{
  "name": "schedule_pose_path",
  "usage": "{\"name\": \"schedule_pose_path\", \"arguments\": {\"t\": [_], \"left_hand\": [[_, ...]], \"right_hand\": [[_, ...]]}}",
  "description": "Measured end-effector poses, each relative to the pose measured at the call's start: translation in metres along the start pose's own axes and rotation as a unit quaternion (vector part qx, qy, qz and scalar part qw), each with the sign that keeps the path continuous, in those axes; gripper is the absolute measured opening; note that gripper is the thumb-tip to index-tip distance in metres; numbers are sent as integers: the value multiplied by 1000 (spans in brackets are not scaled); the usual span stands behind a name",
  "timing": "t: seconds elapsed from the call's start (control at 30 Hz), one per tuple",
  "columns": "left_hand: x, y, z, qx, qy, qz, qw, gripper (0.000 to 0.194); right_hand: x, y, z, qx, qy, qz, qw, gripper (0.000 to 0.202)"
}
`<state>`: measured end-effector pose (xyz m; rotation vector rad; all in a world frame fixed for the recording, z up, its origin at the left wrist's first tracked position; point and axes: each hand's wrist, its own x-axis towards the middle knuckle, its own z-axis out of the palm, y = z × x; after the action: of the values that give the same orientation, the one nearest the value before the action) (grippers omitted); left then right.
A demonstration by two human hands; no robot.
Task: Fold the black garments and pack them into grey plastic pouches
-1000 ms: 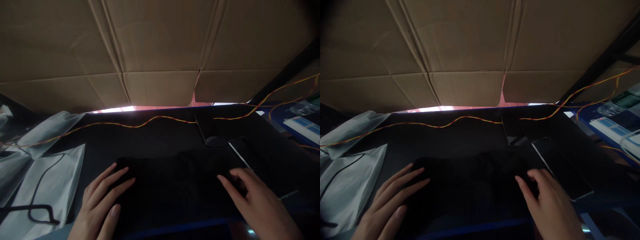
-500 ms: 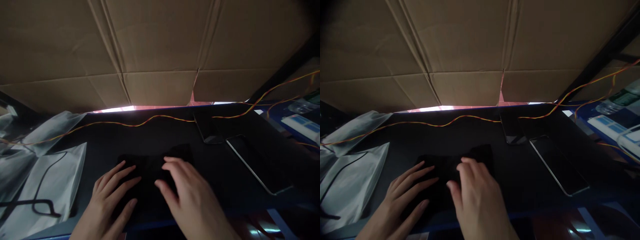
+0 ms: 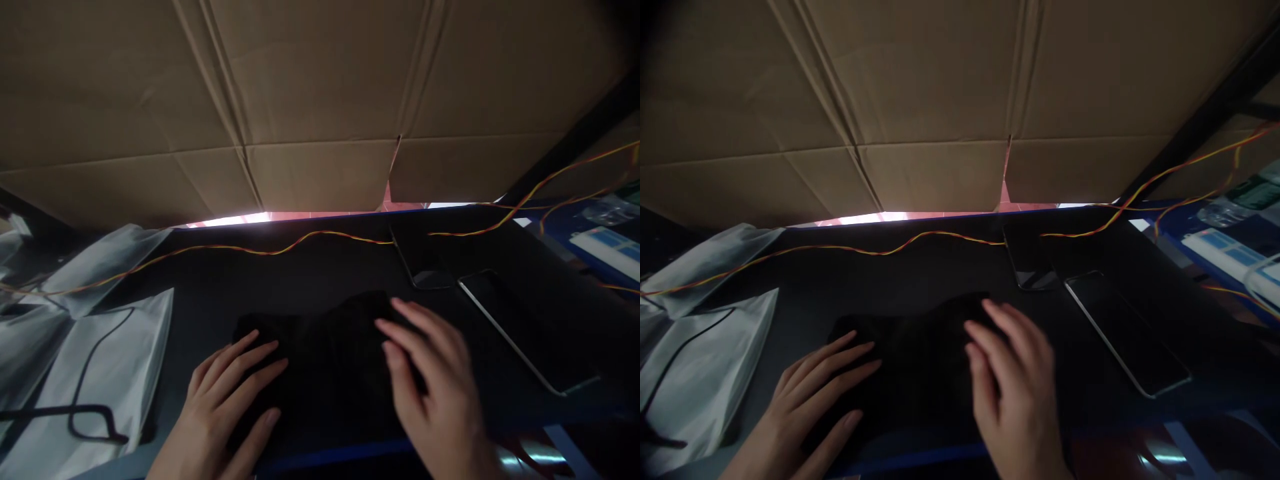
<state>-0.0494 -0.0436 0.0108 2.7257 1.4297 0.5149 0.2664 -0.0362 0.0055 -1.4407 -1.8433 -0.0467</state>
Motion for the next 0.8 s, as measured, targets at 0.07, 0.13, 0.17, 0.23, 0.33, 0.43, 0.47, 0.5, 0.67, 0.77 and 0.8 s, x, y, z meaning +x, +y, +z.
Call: {"name": "schedule_pose_path", "arguments": {"t": [0.07,0.13,0.17,0.23,0.33,0.43,0.47,0.5,0.67,0.77,0.8], "left_hand": [[-1,0,-3,-1,-11,9,1000,62],[-3,0,-4,-6,-25,19,999,64],[-4,0,-5,-11,-34,23,999,64],[-7,0,-5,-24,-37,25,999,63],[-10,-2,-3,-32,-33,15,999,61],[-11,-1,-3,-33,-37,10,999,61],[-11,-1,-4,-35,-40,11,999,61],[-10,0,-4,-38,-43,12,998,61],[-7,2,-7,-54,-32,15,998,59],[-7,-1,-2,-44,-17,45,998,57],[-7,-3,0,-37,-14,66,997,57]], "right_hand": [[-3,13,-6,-13,9,82,997,20],[-5,24,-10,-11,-59,131,990,28],[-7,27,-10,0,-91,142,986,31],[-7,28,-10,21,-123,156,980,29],[-2,24,-16,36,-144,192,970,25],[12,22,-36,24,-135,217,966,28],[19,20,-44,10,-118,211,970,28],[26,17,-50,-9,-97,195,976,26],[52,-35,-39,-64,-36,40,996,11],[48,-75,-8,14,-93,-21,995,15],[45,-83,0,89,-125,-37,987,15]]}}
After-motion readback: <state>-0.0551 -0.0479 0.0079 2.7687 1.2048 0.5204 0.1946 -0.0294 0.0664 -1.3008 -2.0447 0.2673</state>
